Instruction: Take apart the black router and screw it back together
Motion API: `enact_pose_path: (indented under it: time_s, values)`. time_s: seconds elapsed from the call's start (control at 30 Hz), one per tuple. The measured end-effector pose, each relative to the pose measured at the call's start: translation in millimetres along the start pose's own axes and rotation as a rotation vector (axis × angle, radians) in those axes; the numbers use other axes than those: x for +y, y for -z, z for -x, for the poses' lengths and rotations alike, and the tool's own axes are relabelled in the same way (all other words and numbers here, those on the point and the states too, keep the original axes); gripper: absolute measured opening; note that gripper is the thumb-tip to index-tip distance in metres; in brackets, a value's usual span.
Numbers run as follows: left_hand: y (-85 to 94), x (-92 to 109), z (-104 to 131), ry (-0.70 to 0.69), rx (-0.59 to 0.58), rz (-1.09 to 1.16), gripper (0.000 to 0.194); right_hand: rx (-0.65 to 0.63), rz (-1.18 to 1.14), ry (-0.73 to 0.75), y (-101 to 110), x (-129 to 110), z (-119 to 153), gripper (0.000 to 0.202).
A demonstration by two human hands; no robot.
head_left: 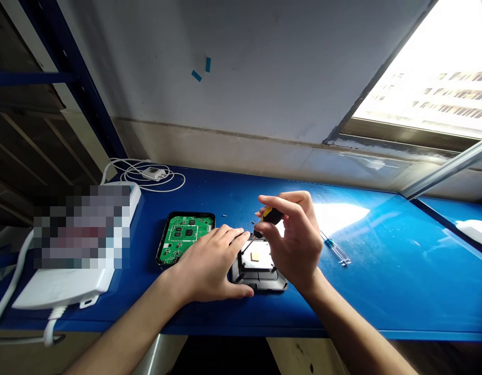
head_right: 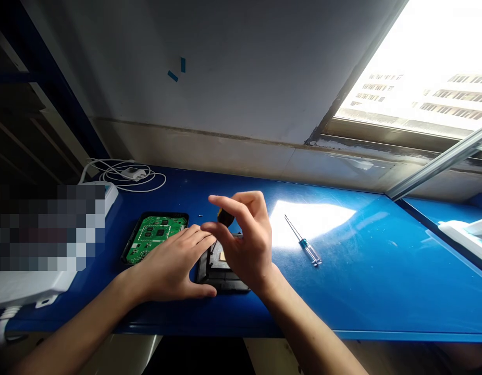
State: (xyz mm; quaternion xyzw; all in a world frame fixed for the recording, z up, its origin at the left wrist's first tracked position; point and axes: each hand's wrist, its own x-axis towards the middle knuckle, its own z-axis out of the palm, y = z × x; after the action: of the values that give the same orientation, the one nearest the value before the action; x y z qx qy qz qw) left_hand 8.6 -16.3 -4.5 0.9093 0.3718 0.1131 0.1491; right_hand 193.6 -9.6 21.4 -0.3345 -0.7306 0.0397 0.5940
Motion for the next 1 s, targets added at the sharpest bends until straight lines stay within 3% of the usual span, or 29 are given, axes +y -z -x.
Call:
enact_pose_path:
  time_s: [0.17, 0.3, 0.5, 0.63, 0.73, 0.87, 1.0]
  values:
    - [-3.0, -1.3, 0.6, -0.01, 0.025, 0.016, 0.092, 0.04, -0.067, -0.021, -0.3, 0.8, 1.2, 0.034]
    - [-1.8, 0.0, 0.2, -0.002, 0.02, 0.0, 0.09, 0.058, -0.025, -0.022, -2.2, 0.8, 2.6, 0.021]
    - [1.3, 1.0, -0.5, 0.002, 0.002, 0.01, 0.095, 0.004, -0.083, -0.129, -1.7, 0.4, 3.0, 0.034]
    - [0.6, 0.7, -0.5, 0.007, 0.003, 0.015, 0.09, 0.013, 0.012, -0.039, -0.6, 0.9, 1.9, 0.029]
    - [0.5, 1.2, -0.9, -0.004, 0.011, 0.022, 0.09, 0.019, -0.051, -0.044, 0.2, -0.6, 2.5, 0.034]
    - [2.8, 2.3, -1.3, 0.014, 0.009, 0.032, 0.073, -0.025, -0.07, -0.006, 1.2, -0.8, 3.6, 0.036]
    - [2.7, 1.7, -0.1, 0.009, 0.015, 0.036, 0.063, 0.009, -0.03, 0.013, 0.9, -0.1, 3.8, 0.038]
